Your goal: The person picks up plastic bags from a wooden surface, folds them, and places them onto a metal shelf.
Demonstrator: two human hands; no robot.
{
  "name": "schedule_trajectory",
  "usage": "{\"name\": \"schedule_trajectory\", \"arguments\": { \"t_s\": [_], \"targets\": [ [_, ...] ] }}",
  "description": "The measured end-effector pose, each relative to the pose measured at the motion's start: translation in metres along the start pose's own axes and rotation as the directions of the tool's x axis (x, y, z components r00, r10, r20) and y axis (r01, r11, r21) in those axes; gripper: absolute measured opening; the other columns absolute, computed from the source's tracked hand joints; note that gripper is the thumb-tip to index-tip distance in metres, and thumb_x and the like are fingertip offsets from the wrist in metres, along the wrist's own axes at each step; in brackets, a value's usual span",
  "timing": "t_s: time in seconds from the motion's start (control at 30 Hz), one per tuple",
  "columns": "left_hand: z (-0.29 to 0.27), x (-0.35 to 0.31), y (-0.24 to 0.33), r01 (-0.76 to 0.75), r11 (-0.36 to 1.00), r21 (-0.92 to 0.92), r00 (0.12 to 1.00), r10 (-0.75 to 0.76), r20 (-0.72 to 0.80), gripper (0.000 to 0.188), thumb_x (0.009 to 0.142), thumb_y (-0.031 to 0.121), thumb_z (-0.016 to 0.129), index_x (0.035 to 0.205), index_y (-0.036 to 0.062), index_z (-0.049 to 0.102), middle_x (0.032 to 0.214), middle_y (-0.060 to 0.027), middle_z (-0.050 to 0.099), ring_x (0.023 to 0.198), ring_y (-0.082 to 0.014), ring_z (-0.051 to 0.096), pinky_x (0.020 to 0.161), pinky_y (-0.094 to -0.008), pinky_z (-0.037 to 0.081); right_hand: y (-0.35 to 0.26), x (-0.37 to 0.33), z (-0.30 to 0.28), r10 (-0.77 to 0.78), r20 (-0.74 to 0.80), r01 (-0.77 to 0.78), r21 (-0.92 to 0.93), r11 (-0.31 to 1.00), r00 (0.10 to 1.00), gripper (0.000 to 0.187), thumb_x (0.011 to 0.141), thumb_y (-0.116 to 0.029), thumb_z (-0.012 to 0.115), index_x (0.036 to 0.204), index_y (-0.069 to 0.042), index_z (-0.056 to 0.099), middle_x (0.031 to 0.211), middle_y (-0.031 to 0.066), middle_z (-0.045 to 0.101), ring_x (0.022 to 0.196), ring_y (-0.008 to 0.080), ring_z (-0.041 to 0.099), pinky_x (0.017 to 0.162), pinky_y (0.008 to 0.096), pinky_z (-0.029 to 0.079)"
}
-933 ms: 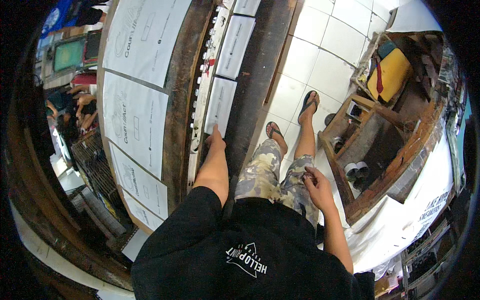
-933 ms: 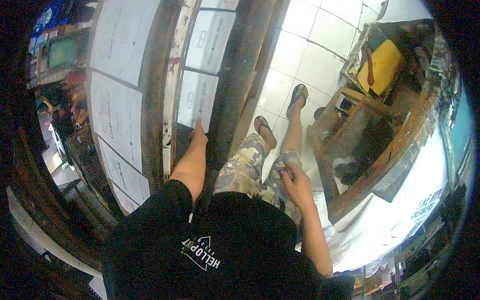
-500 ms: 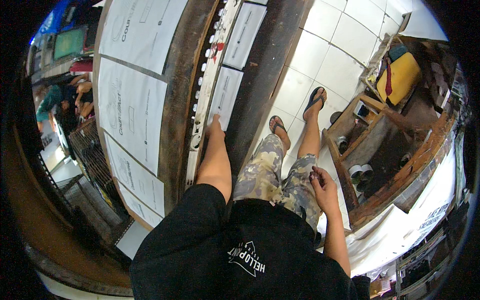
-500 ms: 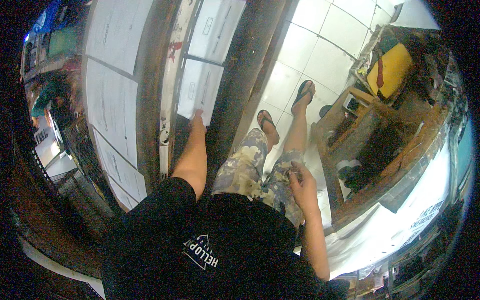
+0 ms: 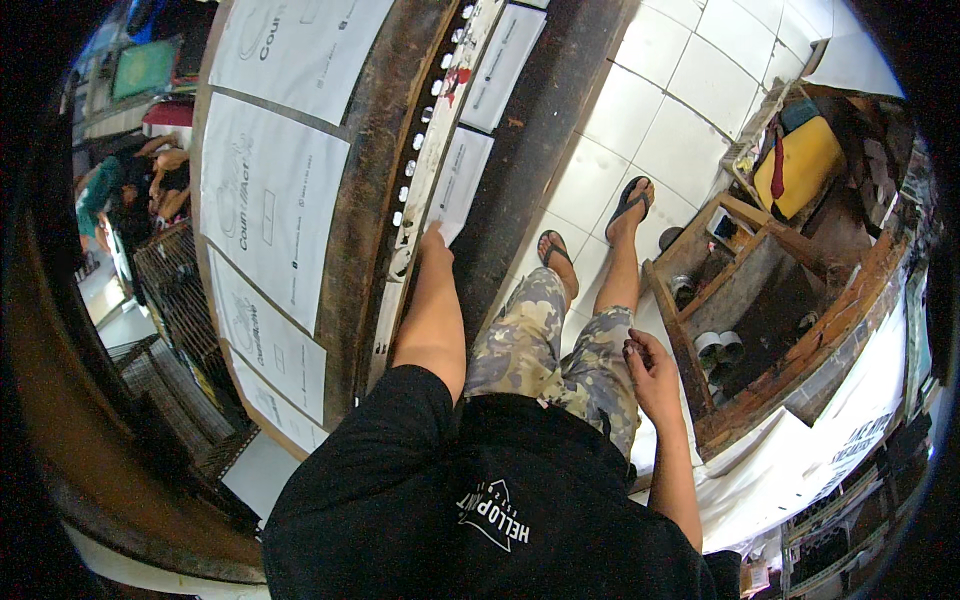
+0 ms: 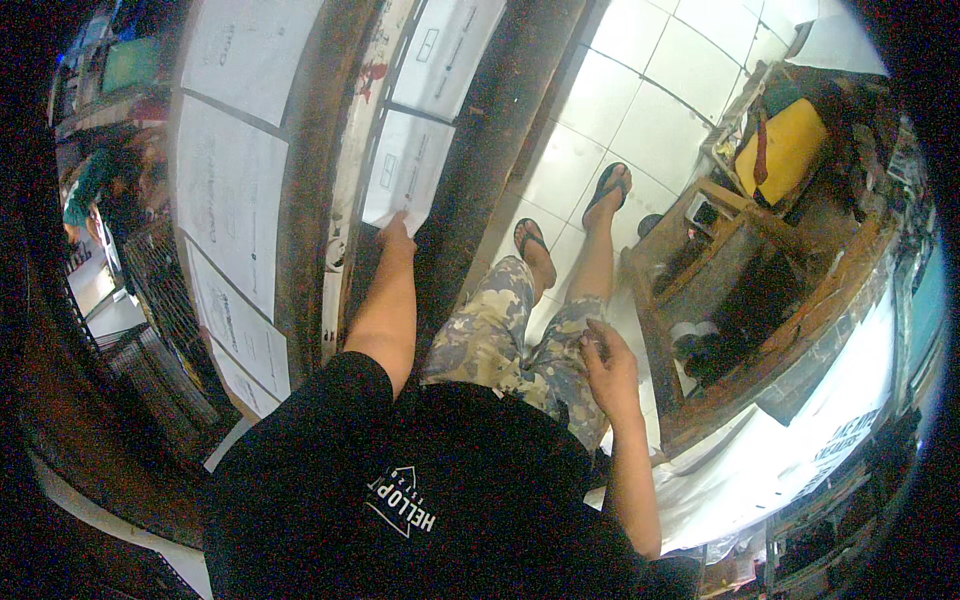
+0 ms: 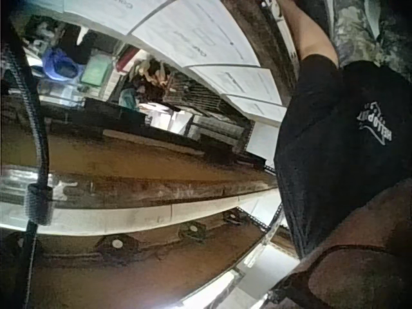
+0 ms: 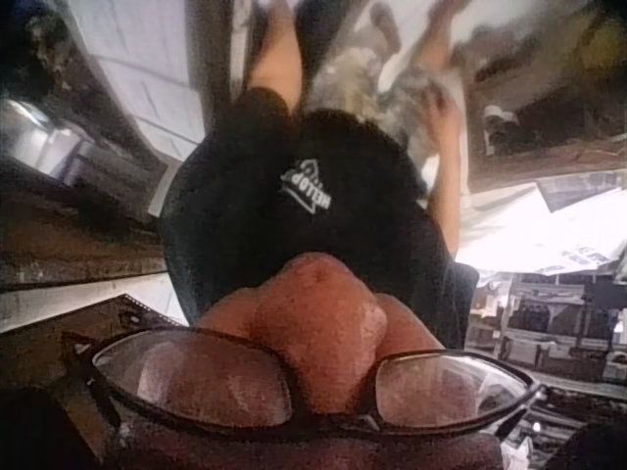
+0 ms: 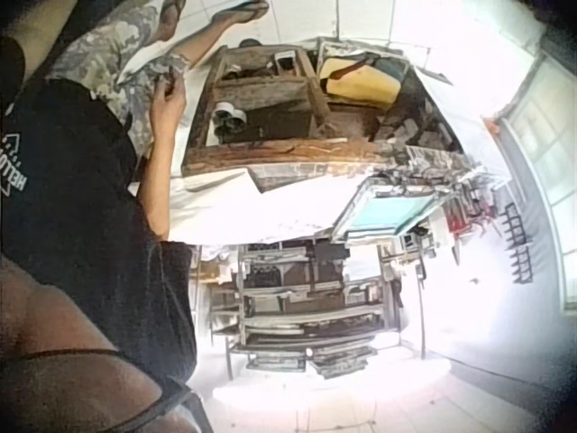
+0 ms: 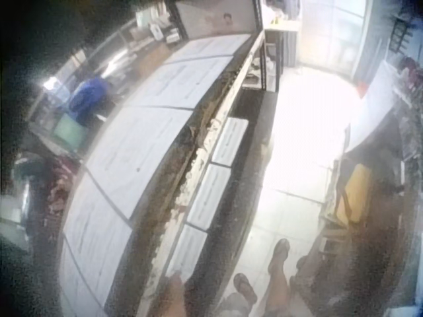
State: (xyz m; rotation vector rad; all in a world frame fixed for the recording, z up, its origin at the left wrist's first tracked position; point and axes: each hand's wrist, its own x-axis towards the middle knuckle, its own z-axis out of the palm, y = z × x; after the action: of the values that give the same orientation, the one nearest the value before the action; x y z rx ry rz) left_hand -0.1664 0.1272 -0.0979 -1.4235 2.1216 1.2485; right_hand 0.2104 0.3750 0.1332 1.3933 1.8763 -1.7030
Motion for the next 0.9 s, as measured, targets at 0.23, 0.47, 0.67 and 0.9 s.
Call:
{"name": "schedule_trajectory", "arguments": {
  "t_s": [0.23,0.47,0.67,0.9],
  "targets": [
    [-0.025,0.021,-0.027,-0.044,0.958,-0.283,0.986,0.088,0.145,0.055,0.092,0.014,0.069,0.139,0.0008,0.042,0.130,-0.0167,0.058,0.110,-0.0326,0.064,0.078,-0.0390,0.062,-0.005,-0.008,-0.010,-0.059,-0.016,0.059,-0.037,0.998,0.998,0.035,0.099,-0.011,0.060,0.132,0.001,0.060,0.109,0.0103,0.071,0.096,0.0149,0.066,0.086,0.0289,0.052],
    [-0.087,-0.123,-0.030,-0.024,0.982,-0.187,0.967,0.071,0.247,0.046,0.096,0.012,0.065,0.138,0.0103,0.048,0.132,-0.0120,0.057,0.110,-0.0275,0.062,0.081,-0.0381,0.059,-0.023,0.048,0.027,0.059,0.201,-0.120,0.306,0.945,0.978,0.051,0.104,-0.028,0.055,0.148,-0.004,0.042,0.135,0.0166,0.057,0.096,0.0222,0.068,0.079,0.0339,0.058],
    [-0.167,-0.253,0.012,-0.017,0.990,0.138,0.857,-0.056,0.511,0.024,0.097,0.009,0.066,0.119,0.0050,0.058,0.111,-0.0076,0.067,0.093,-0.0195,0.066,0.074,-0.0287,0.056,-0.094,0.075,0.047,0.207,0.369,-0.419,0.709,0.568,0.906,0.114,0.087,-0.086,0.038,0.162,-0.009,0.000,0.157,0.0289,0.029,0.116,0.0429,0.060,0.092,0.0578,0.052],
    [-0.217,-0.370,0.071,-0.398,0.881,0.255,0.558,0.012,0.830,0.024,0.095,0.009,0.067,0.116,-0.0020,0.066,0.096,-0.0098,0.072,0.073,-0.0145,0.067,0.055,-0.0280,0.052,-0.044,0.068,-0.043,0.120,0.651,-0.645,0.677,0.355,0.750,0.120,0.083,-0.091,0.031,0.161,-0.004,0.002,0.150,0.0381,0.034,0.120,0.0570,0.056,0.100,0.0727,0.042]
  ]
}}
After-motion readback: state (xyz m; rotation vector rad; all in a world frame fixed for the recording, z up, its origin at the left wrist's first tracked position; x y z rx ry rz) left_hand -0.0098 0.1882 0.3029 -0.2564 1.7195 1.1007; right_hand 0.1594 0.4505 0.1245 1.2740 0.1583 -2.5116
